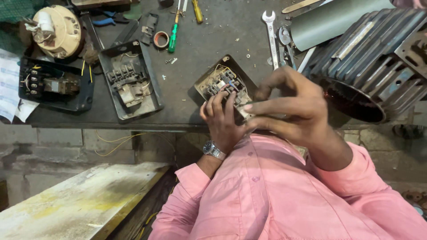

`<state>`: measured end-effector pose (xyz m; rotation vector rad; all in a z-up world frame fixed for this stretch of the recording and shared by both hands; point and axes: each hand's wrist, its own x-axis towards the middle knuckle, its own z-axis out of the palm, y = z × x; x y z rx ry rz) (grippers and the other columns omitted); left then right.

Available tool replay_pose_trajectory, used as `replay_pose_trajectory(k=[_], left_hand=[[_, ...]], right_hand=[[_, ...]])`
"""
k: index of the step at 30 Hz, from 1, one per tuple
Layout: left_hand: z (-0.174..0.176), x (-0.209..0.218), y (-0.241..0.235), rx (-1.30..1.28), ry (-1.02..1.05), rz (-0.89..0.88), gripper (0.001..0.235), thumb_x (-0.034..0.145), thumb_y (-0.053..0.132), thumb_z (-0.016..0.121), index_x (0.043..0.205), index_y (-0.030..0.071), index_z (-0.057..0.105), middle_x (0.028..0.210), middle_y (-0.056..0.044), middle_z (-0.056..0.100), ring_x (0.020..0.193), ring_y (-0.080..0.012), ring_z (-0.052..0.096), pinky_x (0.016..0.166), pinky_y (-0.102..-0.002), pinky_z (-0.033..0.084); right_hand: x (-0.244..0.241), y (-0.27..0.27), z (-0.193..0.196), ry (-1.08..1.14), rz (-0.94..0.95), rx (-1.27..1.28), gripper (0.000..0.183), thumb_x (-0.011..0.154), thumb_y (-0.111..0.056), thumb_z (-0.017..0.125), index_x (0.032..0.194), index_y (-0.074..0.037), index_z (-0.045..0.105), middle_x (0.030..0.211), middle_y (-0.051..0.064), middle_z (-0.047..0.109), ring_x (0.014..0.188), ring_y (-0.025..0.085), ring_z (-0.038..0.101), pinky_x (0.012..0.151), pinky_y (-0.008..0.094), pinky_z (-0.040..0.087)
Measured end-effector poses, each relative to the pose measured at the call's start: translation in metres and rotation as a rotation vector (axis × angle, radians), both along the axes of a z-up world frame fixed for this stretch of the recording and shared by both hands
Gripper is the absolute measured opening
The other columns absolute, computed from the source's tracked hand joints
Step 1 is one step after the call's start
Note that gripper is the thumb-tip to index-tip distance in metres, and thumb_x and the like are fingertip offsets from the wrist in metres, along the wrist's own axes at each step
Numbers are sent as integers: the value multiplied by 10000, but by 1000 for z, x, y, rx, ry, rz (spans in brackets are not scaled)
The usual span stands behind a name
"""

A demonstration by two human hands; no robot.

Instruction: The person disassembles an electrical contactor, removes a component, and uses a screwdriver to adjust internal parts. The person then reassembles the contactor and secures it with screws.

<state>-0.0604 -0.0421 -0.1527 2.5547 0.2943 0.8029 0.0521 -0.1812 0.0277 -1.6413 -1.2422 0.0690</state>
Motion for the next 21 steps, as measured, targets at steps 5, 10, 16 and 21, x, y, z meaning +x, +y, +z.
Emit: replay_pose_trajectory(k=[5, 10, 16, 21], left_hand=[[-5, 4, 2, -94, -94, -38, 771, 774, 612, 831, 1334, 149, 574, 1412, -111, 493, 1408, -317, 409, 1209, -575, 228], [-12, 6, 7, -73, -69, -91, 784, 780, 595, 846, 1364, 141, 587, 1411, -70, 508, 1475, -281, 404, 1254, -627, 140], [-15, 10, 18, -87, -90, -188, 771, 742, 589, 862, 1321, 161, 588, 1418, -36, 566, 1492, -273, 403, 1275, -660, 94], [-15, 13, 18, -153, -101, -203, 728, 745, 590, 856, 1261, 142, 603, 1383, -62, 517, 1482, -295, 400, 1274, -672, 115]], right_hand=[[4, -4, 0, 54, 86, -5, 303, 858, 3, 775, 1156, -41, 746, 1148, 129, 726, 1015, 244, 749, 861, 318, 601], [2, -2, 4, -72, 80, 3, 397, 699, -75, 863, 1078, -48, 748, 1146, 223, 685, 986, 269, 678, 834, 347, 554], [-1, -2, 6, 136, 98, 2, 321, 830, 32, 717, 1140, -52, 723, 1150, 157, 713, 1081, 287, 737, 834, 337, 625], [4, -7, -2, -3, 64, -54, 362, 777, -69, 819, 1127, -41, 733, 1187, 191, 718, 1022, 250, 733, 870, 361, 570]])
